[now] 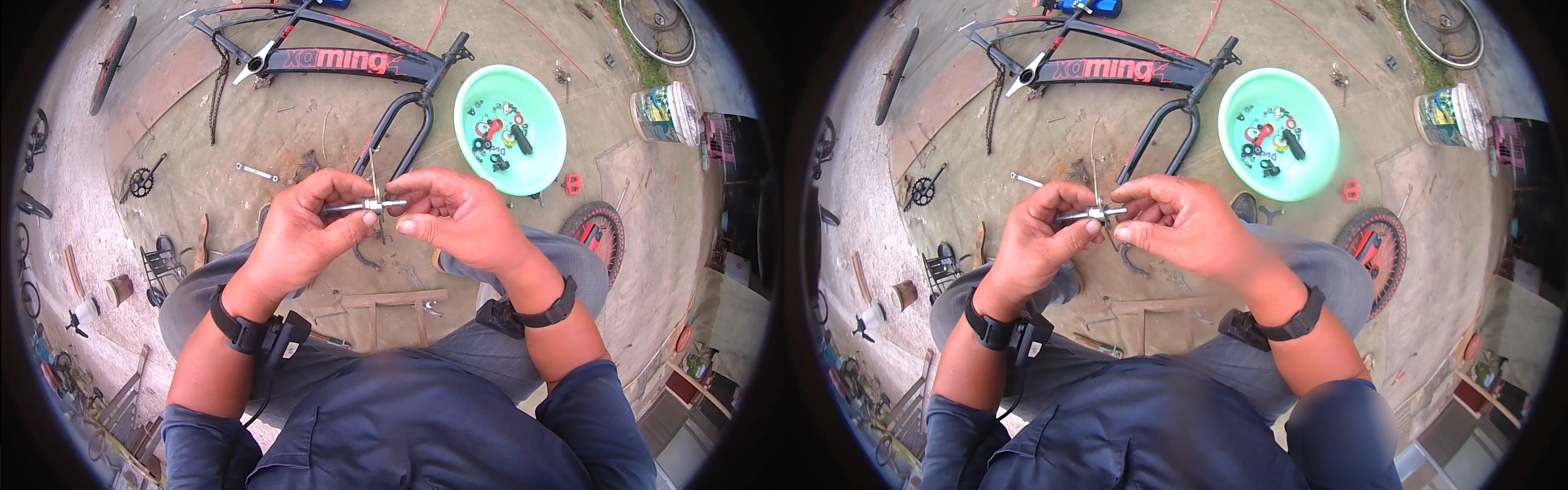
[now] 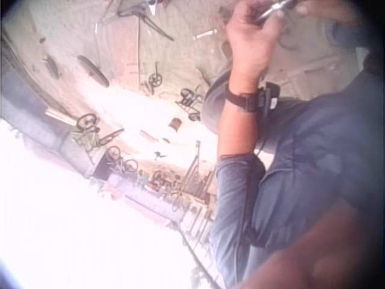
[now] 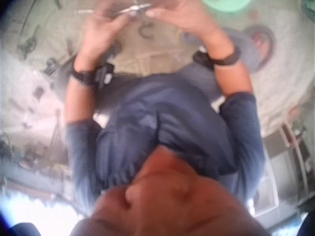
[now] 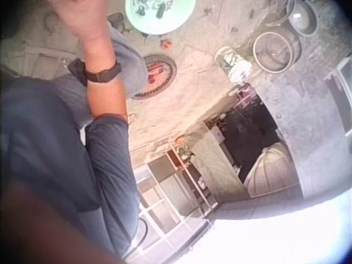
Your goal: The person assembles a bicycle brake caliper by hand, picking small parts from a green basin and attaching them to a metal caliper body. They thread a wire through the assembly and attach a rubber brake cable housing, then connect the housing to the caliper.
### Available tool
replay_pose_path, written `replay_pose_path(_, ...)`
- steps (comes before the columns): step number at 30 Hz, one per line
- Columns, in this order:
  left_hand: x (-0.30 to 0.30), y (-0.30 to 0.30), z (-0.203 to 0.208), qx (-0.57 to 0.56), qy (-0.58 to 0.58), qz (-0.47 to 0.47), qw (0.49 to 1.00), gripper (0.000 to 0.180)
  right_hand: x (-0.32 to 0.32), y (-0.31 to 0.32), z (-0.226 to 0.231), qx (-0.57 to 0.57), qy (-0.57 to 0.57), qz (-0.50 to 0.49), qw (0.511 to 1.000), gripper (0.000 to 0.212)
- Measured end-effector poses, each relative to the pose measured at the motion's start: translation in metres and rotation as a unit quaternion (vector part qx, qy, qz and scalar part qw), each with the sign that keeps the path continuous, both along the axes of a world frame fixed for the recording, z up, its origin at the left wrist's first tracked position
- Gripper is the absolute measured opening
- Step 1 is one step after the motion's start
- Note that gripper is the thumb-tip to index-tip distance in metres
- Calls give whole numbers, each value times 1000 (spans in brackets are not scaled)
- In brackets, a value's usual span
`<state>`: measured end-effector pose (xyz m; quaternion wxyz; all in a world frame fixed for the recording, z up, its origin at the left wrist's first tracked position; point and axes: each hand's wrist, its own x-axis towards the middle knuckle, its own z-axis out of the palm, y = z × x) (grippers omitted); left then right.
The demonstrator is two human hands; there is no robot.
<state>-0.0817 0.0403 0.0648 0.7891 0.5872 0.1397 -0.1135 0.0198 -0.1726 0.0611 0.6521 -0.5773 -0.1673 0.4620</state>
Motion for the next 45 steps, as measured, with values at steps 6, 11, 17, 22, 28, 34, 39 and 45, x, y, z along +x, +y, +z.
replay_pose_path(6, 0, -4, -2, 51, -13, -18, 998, 24, -7, 3, -8, -6, 8, -10, 1000, 31)
replay_pose_path(11, -1, -7, -2, 109, -30, -20, 993, 21, -11, 7, -11, 5, -11, -34, 999, 25)
replay_pose_path(17, 0, -9, -3, 110, -43, -2, 993, 19, -9, 4, -9, -32, -40, -14, 999, 22)
replay_pose_path(22, 0, -8, -4, 138, -45, -14, 989, 19, -8, 4, -9, -39, -34, -3, 999, 26)
replay_pose_path(28, -2, -8, -5, 142, -52, -8, 989, 20, -11, 5, -11, -16, -27, -27, 999, 22)
replay_pose_path(34, -1, -8, -8, 188, -87, -15, 978, 22, -11, 6, -12, -8, -27, -29, 999, 22)
replay_pose_path(39, -2, -9, -8, 145, -80, 0, 986, 22, -11, 5, -12, -17, -35, -32, 999, 21)
replay_pose_path(45, -1, -7, -8, 142, -71, -17, 987, 22, -10, 6, -12, -21, -44, -33, 998, 20)
